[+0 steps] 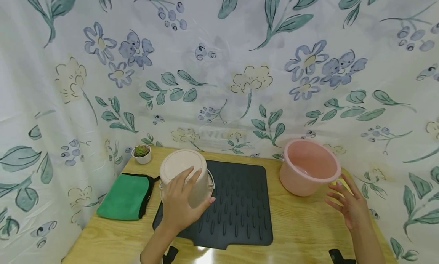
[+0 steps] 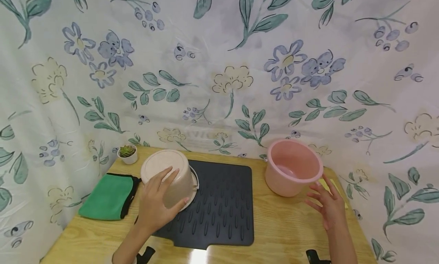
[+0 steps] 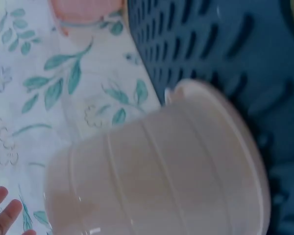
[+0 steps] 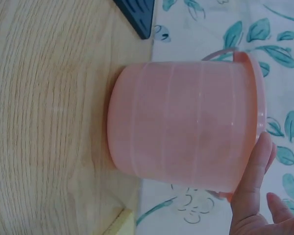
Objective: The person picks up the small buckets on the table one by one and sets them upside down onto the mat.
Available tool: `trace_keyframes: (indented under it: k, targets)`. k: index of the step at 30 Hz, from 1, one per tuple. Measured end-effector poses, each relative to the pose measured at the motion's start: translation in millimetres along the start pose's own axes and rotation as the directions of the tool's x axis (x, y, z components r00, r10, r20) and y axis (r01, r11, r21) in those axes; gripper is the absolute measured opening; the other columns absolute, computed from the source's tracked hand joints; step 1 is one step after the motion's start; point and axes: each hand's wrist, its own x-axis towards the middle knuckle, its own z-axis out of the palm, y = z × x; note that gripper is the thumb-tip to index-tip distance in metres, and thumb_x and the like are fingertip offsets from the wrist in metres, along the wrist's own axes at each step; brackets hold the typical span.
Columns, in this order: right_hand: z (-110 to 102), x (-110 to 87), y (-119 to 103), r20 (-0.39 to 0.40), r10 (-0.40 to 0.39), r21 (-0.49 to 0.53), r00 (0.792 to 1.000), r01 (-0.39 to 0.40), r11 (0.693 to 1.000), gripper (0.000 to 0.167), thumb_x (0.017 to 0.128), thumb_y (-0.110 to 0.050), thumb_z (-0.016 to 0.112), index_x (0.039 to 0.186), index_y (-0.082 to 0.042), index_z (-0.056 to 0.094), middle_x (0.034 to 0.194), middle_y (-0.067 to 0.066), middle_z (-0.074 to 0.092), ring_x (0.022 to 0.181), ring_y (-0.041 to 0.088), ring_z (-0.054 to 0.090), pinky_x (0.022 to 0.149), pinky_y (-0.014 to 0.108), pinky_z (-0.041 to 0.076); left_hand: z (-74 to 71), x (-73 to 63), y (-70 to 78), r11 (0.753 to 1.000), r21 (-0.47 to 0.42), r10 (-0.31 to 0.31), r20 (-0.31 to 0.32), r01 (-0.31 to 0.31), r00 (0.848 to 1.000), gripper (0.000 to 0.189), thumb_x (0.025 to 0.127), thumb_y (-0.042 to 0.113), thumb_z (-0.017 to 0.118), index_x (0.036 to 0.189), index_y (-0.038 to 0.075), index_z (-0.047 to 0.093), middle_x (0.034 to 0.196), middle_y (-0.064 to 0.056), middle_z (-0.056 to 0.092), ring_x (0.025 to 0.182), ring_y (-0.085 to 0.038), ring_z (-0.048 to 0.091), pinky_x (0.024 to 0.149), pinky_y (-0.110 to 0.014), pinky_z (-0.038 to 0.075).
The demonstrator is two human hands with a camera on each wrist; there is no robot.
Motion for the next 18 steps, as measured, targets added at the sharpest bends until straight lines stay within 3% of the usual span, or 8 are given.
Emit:
trace_keyframes:
  k: [4, 6, 9, 15, 18]
  targets:
    - [-4, 2.7, -1, -0.008, -0.011, 0.029, 1.000, 0.011, 1.000, 0.069, 0.104, -0.010, 0.049, 0.161, -0.026, 0.015, 0.096, -0.003, 0.075, 0.080, 0.014, 0.073, 0.070, 0.032, 0.061, 0.9, -16.4, 15.2, 0.982, -0.172, -0.074, 0.026, 0.078, 0.997, 0.066, 0.087, 0.055, 0.069, 0.136, 0.013, 0.059, 0.134, -0.012, 0.059, 0.119, -0.029, 0.058, 0.091, -0.054, 0.051]
    - [-5, 5.0, -2, -0.019, -0.012, 0.034, 1.000, 0.012, 0.999, 0.071, 0.103, -0.010, 0.050, 0.161, -0.025, 0.012, 0.096, -0.003, 0.075, 0.080, 0.013, 0.073, 0.070, 0.032, 0.061, 0.2, -24.5, 23.2, 0.953, -0.262, -0.134, 0.076, 0.149, 0.988, 0.066, 0.084, 0.042, 0.078, 0.139, 0.016, 0.056, 0.136, -0.008, 0.058, 0.122, -0.027, 0.057, 0.092, -0.053, 0.052]
    - [-7, 9.2, -4, -0.044, -0.006, 0.030, 0.999, 0.007, 1.000, 0.073, 0.103, -0.010, 0.051, 0.161, -0.024, 0.010, 0.095, -0.003, 0.075, 0.080, 0.013, 0.074, 0.069, 0.031, 0.061, -1.0, -34.8, 34.6, 0.889, -0.373, -0.223, 0.152, 0.265, 0.963, 0.073, 0.078, 0.024, 0.085, 0.143, 0.021, 0.051, 0.137, 0.000, 0.056, 0.125, -0.021, 0.055, 0.097, -0.049, 0.052]
    - [-13, 17.9, -7, -0.102, 0.003, -0.006, 0.995, -0.004, 1.000, 0.076, 0.101, -0.011, 0.055, 0.161, -0.021, 0.009, 0.090, -0.004, 0.073, 0.077, 0.013, 0.073, 0.066, 0.030, 0.060, -0.6, -50.5, 47.9, 0.812, -0.450, -0.316, 0.196, 0.371, 0.928, 0.072, 0.076, 0.013, 0.085, 0.141, 0.020, 0.054, 0.130, 0.005, 0.057, 0.114, -0.017, 0.057, 0.092, -0.033, 0.050]
    - [-17, 23.5, -7, -0.113, 0.010, -0.038, 0.994, -0.015, 0.999, 0.077, 0.101, -0.011, 0.054, 0.161, -0.020, 0.006, 0.089, -0.006, 0.072, 0.076, 0.012, 0.073, 0.065, 0.030, 0.060, -2.5, -57.0, 51.4, 0.773, -0.462, -0.368, 0.232, 0.435, 0.900, 0.066, 0.079, 0.014, 0.083, 0.139, 0.022, 0.055, 0.130, 0.005, 0.058, 0.112, -0.018, 0.058, 0.090, -0.031, 0.050]
